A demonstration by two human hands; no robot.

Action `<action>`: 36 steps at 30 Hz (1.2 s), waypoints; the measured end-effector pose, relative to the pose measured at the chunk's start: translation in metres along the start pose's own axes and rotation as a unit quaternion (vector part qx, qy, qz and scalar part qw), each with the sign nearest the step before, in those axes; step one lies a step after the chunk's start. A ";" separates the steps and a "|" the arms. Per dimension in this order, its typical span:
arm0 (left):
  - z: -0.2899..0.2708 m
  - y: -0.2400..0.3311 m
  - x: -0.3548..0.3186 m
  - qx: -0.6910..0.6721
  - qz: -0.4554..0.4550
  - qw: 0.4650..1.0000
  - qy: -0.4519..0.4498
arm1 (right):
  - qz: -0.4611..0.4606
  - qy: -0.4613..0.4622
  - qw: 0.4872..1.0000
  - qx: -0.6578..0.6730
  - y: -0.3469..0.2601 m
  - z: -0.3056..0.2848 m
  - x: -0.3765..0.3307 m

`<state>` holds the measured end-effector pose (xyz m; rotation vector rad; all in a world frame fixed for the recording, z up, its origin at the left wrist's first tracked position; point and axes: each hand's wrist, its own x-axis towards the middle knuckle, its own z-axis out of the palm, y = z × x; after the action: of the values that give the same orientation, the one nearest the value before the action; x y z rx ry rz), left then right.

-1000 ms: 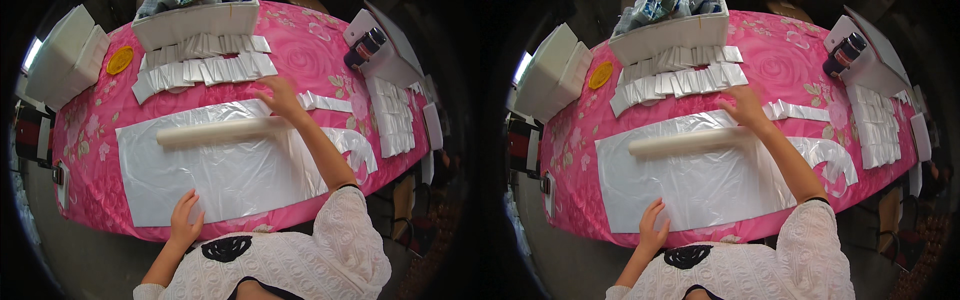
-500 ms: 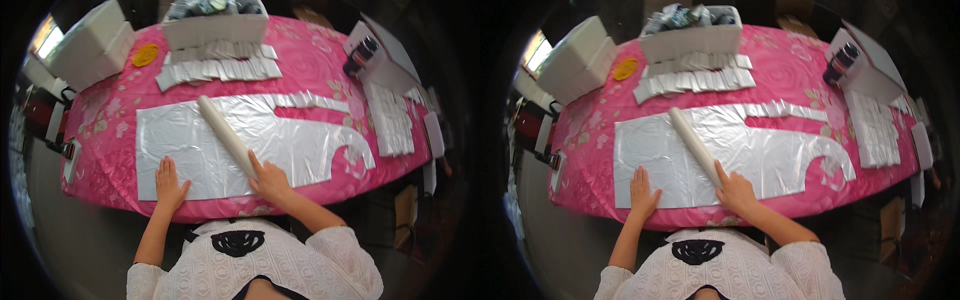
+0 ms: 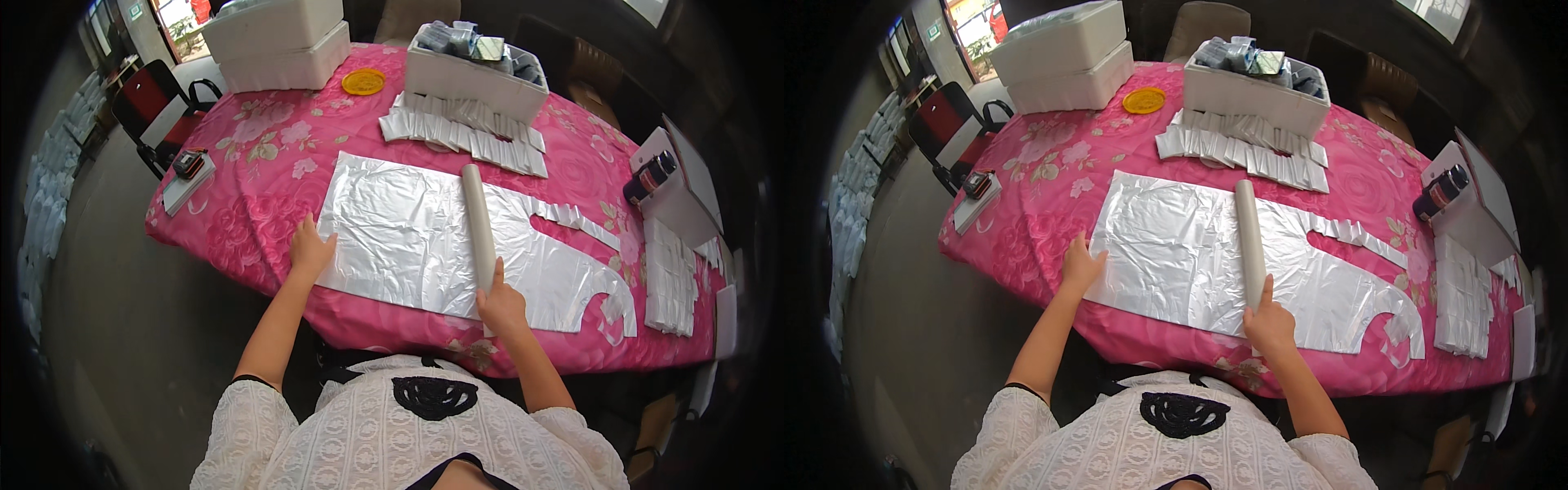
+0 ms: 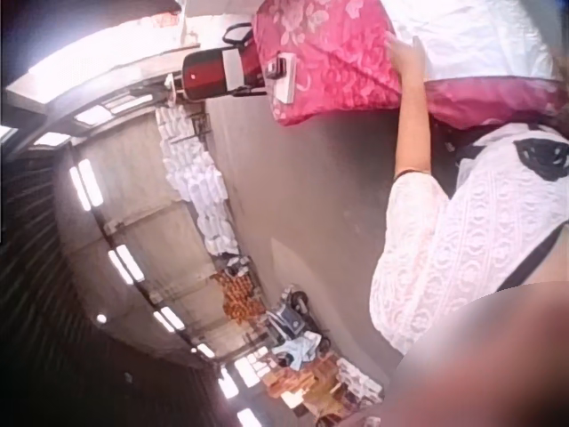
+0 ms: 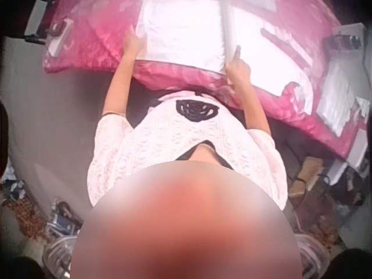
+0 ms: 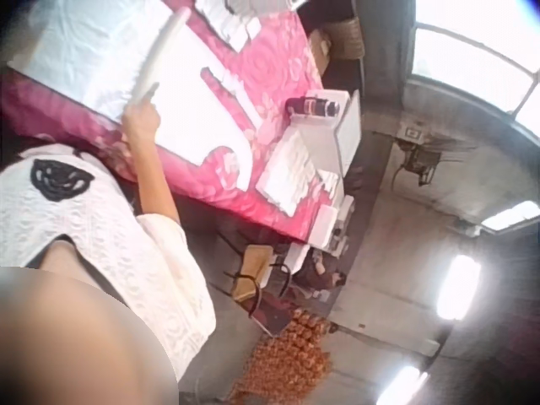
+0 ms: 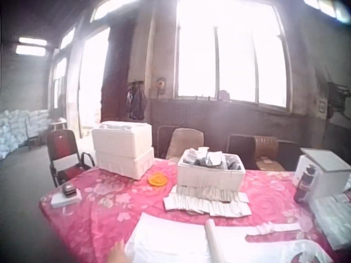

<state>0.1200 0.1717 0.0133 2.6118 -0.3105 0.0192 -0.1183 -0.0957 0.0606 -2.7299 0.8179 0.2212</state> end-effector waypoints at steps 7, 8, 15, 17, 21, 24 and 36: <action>-0.006 -0.013 0.018 -0.091 -0.027 0.990 -0.109 | 0.006 -0.004 1.000 0.002 0.003 0.002 -0.002; -0.004 -0.015 0.016 -0.098 -0.003 0.991 -0.091 | 0.003 -0.006 1.000 0.004 0.001 0.000 -0.002; -0.027 0.047 -0.020 -0.108 0.133 0.975 -0.140 | 0.054 -0.113 0.992 0.020 -0.004 -0.015 0.008; -0.034 0.066 -0.028 -0.070 0.184 0.966 -0.168 | 0.057 -0.138 0.988 0.024 -0.005 -0.018 0.010; -0.052 0.083 -0.036 -0.072 0.081 0.977 -0.182 | 0.029 -0.139 0.989 0.032 0.000 -0.014 0.011; -0.084 0.049 -0.040 -0.077 -0.065 0.982 -0.161 | 0.017 -0.140 0.989 0.051 0.003 -0.009 0.012; -0.234 -0.093 -0.250 0.015 -0.263 0.873 -0.411 | -0.052 -0.135 0.974 -0.174 -0.077 -0.069 0.058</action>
<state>-0.0919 0.4185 0.1546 2.4988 0.1392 -1.2941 -0.0229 -0.0853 0.1298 -2.9567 0.6051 0.7600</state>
